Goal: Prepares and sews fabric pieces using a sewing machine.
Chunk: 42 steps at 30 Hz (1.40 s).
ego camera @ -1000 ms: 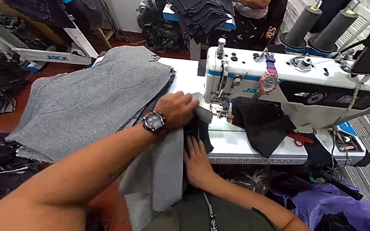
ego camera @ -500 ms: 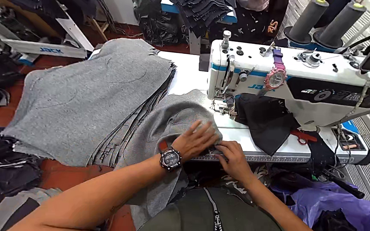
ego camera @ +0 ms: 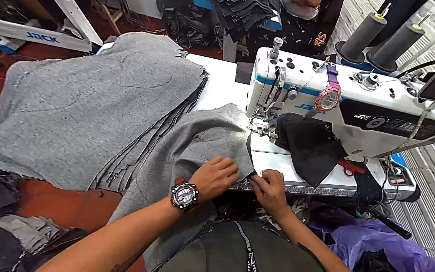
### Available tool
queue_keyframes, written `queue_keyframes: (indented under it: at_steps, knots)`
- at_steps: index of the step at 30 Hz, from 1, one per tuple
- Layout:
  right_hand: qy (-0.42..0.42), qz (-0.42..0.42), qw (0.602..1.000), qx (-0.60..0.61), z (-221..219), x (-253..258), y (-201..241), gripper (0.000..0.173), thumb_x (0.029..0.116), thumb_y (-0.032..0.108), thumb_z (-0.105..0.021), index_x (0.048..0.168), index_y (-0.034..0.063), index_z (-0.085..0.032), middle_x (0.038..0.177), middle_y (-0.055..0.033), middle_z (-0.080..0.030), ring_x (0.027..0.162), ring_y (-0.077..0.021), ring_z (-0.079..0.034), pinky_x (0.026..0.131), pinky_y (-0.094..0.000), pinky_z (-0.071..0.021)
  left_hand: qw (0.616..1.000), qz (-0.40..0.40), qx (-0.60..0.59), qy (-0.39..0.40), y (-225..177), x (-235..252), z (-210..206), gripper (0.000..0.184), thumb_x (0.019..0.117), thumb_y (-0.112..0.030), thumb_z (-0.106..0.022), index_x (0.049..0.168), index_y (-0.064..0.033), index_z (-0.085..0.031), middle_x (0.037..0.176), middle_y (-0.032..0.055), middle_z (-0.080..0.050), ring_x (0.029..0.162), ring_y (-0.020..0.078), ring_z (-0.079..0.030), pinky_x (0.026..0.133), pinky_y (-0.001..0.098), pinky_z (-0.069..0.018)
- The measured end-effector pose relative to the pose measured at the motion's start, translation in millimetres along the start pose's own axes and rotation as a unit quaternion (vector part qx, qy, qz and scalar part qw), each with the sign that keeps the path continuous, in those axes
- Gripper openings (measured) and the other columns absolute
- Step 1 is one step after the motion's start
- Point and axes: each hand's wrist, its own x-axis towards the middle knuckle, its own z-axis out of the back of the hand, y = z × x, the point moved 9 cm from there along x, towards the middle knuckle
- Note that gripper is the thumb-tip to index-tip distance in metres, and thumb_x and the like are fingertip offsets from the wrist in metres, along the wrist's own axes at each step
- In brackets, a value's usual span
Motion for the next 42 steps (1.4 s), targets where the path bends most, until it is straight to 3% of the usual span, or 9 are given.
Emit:
queue_keyframes:
  at_steps: [2, 6, 11, 14, 17, 29, 34, 40, 42]
  knots:
    - [-0.025, 0.013, 1.000, 0.005, 1.0, -1.9, 0.6, 0.017, 0.0967, 0.025, -0.068, 0.097, 0.0113, -0.079, 0.085, -0.0069, -0.064, 0.095, -0.0255, -0.063, 0.086, -0.0397, -0.0499, 1.000, 0.007, -0.021, 0.020, -7.0, 9.1, -3.7, 0.017, 0.0969, -0.002, -0.053, 0.100, -0.0049, -0.070, 0.099, 0.0107, -0.070, 0.100, 0.0290, -0.069, 0.083, 0.0443, -0.0557]
    - [-0.045, 0.023, 0.999, -0.005, 1.8, -5.8, 0.0, 0.015, 0.0949, 0.024, -0.070, 0.097, 0.0118, -0.079, 0.083, -0.0056, -0.064, 0.095, -0.0248, -0.063, 0.087, -0.0387, -0.0489, 0.993, 0.056, -0.081, 0.062, 2.3, 22.5, -12.8, 0.030, 0.0954, -0.006, -0.057, 0.124, -0.0078, -0.068, 0.096, 0.0115, -0.069, 0.089, 0.0312, -0.068, 0.075, 0.0449, -0.0561]
    - [-0.061, 0.023, 0.998, -0.003, 4.5, -5.4, -1.0, 0.017, 0.0953, 0.027, -0.070, 0.095, 0.0124, -0.079, 0.080, -0.0048, -0.064, 0.093, -0.0236, -0.063, 0.087, -0.0387, -0.0480, 0.988, 0.062, -0.120, 0.070, 14.3, 33.6, -4.7, 0.027, 0.0950, -0.003, -0.060, 0.117, -0.0090, -0.074, 0.096, 0.0129, -0.065, 0.084, 0.0303, -0.067, 0.070, 0.0444, -0.0590]
    - [-0.067, 0.021, 0.997, -0.010, 5.2, -6.8, -0.6, 0.017, 0.0954, 0.028, -0.070, 0.094, 0.0129, -0.079, 0.078, -0.0048, -0.064, 0.092, -0.0243, -0.064, 0.087, -0.0396, -0.0489, 0.997, 0.007, -0.061, 0.055, -4.8, 30.8, -10.0, 0.028, 0.0948, -0.001, -0.058, 0.115, -0.0093, -0.075, 0.097, 0.0127, -0.067, 0.091, 0.0323, -0.065, 0.075, 0.0470, -0.0527]
    - [-0.073, 0.012, 0.997, -0.015, 5.2, -7.9, -1.7, 0.017, 0.0952, 0.029, -0.071, 0.095, 0.0149, -0.079, 0.079, -0.0041, -0.063, 0.093, -0.0231, -0.063, 0.088, -0.0393, -0.0469, 0.997, -0.047, -0.051, 0.031, -11.2, 24.4, -13.0, 0.030, 0.0968, -0.001, -0.052, 0.119, -0.0057, -0.073, 0.120, 0.0124, -0.071, 0.120, 0.0313, -0.065, 0.103, 0.0465, -0.0524]
    - [-0.091, 0.043, 0.995, -0.011, 8.0, -13.3, -0.8, 0.015, 0.0955, 0.028, -0.071, 0.096, 0.0149, -0.078, 0.077, -0.0020, -0.062, 0.090, -0.0204, -0.061, 0.087, -0.0383, -0.0443, 0.994, -0.046, -0.098, -0.025, -8.7, 11.2, -19.2, 0.030, 0.0989, -0.003, -0.051, 0.116, -0.0067, -0.075, 0.115, 0.0083, -0.075, 0.110, 0.0241, -0.071, 0.100, 0.0357, -0.0555]
    - [-0.093, 0.036, 0.995, 0.005, 10.4, -14.9, -2.6, 0.014, 0.0940, 0.028, -0.073, 0.094, 0.0147, -0.078, 0.079, -0.0017, -0.064, 0.091, -0.0198, -0.062, 0.087, -0.0378, -0.0450, 0.995, 0.045, -0.086, -0.021, -16.2, 11.7, -21.2, 0.027, 0.0967, -0.015, -0.055, 0.111, -0.0058, -0.075, 0.111, 0.0112, -0.076, 0.113, 0.0265, -0.072, 0.101, 0.0401, -0.0561]
    - [0.070, -0.032, 0.995, 0.068, 5.7, 16.1, -13.8, 0.028, 0.0944, 0.027, -0.071, 0.116, 0.0101, -0.076, 0.103, -0.0083, -0.068, 0.096, -0.0223, -0.064, 0.083, -0.0368, -0.0531, 0.991, 0.110, -0.052, -0.062, -21.3, 10.5, -21.0, 0.021, 0.1012, -0.008, -0.054, 0.111, -0.0002, -0.071, 0.106, 0.0169, -0.075, 0.107, 0.0289, -0.074, 0.095, 0.0398, -0.0596]
    - [0.076, 0.006, 0.995, 0.061, 4.2, 24.5, -9.6, 0.019, 0.0977, 0.020, -0.067, 0.108, 0.0088, -0.078, 0.098, -0.0081, -0.070, 0.092, -0.0225, -0.066, 0.080, -0.0358, -0.0551, 0.982, 0.136, -0.073, -0.110, -15.4, 6.4, -18.7, 0.022, 0.1010, -0.012, -0.055, 0.108, -0.0019, -0.072, 0.105, 0.0156, -0.076, 0.102, 0.0274, -0.075, 0.087, 0.0379, -0.0616]
